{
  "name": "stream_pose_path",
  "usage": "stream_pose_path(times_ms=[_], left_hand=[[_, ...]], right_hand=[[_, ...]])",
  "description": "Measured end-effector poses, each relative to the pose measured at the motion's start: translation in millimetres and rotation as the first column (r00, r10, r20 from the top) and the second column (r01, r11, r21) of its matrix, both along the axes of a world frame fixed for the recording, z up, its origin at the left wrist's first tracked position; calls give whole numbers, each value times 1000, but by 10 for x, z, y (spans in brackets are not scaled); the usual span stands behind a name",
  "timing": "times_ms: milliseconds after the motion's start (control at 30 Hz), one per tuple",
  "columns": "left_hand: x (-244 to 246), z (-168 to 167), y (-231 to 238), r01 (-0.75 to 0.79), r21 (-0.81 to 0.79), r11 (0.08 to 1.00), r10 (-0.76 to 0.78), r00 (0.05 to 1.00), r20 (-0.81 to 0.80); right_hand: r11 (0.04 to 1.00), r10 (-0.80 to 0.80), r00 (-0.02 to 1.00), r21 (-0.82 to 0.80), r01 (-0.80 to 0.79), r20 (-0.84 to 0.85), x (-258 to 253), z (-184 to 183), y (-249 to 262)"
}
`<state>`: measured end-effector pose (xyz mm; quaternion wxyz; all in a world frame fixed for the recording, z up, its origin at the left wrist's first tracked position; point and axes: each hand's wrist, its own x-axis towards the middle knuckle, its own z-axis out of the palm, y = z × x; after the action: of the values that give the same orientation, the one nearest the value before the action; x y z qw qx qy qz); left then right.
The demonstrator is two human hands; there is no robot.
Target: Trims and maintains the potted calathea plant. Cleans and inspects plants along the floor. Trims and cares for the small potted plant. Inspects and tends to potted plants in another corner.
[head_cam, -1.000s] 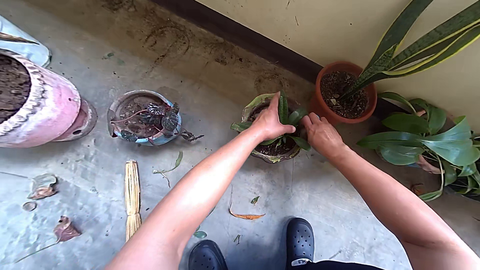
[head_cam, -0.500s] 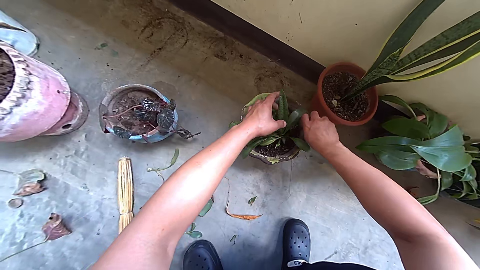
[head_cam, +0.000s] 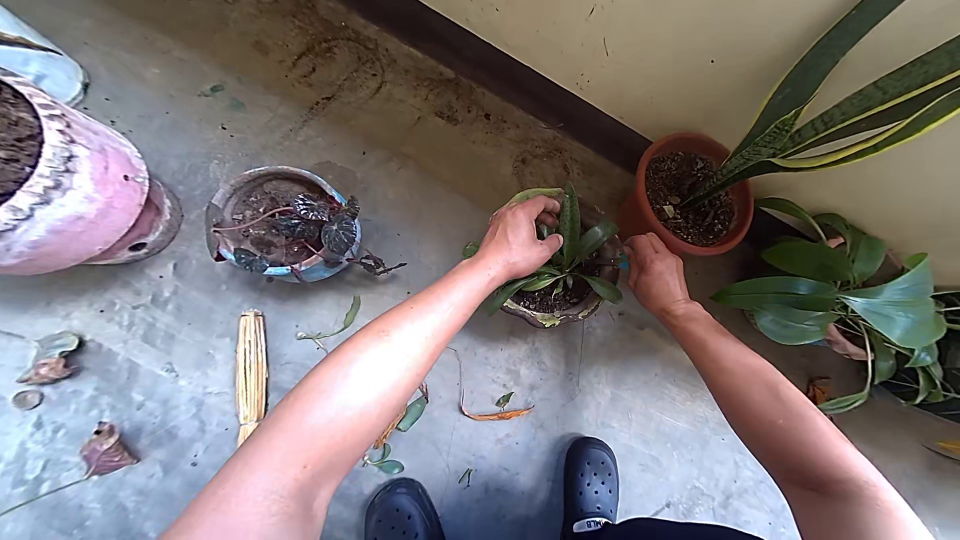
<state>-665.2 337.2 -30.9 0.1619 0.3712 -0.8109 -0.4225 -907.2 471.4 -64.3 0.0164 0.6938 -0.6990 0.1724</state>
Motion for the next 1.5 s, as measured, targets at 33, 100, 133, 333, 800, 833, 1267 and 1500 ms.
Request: stream_pose_path(times_ms=[33,100,133,333,800,833,1267,1500], left_hand=[[-13,-16,32,-27,-28,999,25,999,-45],[-40,-23,118,-55,-197,979,32,992,-122],[-59,-10,185,-54,-302,952,5,987,-161],[-257,221,703,161,-394,905,-182,983,-15],[-64,455,488,206,-410,888,-297,940,-171],[-44,460,435,203,-389,899,-286,943,-170],[-153,-55,296,67,83,994,-69,997,19],[-105,-205,757,260,-146,954,-224,949,223]], right_hand=[[1000,-16,1000,-4,16,20,-23,7,24],[1000,-17,1000,-1,17,-4,-42,79,50],[1000,-6,1000,9,6,-29,-18,156,71],[971,219,969,-70,-228,-111,518,982,209],[981,147,965,92,-170,216,616,1451,56],[981,150,960,89,-175,238,627,1449,4],[931,-125,989,354,89,81,173,978,-1062],[949,44,999,312,-36,-19,198,326,-1007]])
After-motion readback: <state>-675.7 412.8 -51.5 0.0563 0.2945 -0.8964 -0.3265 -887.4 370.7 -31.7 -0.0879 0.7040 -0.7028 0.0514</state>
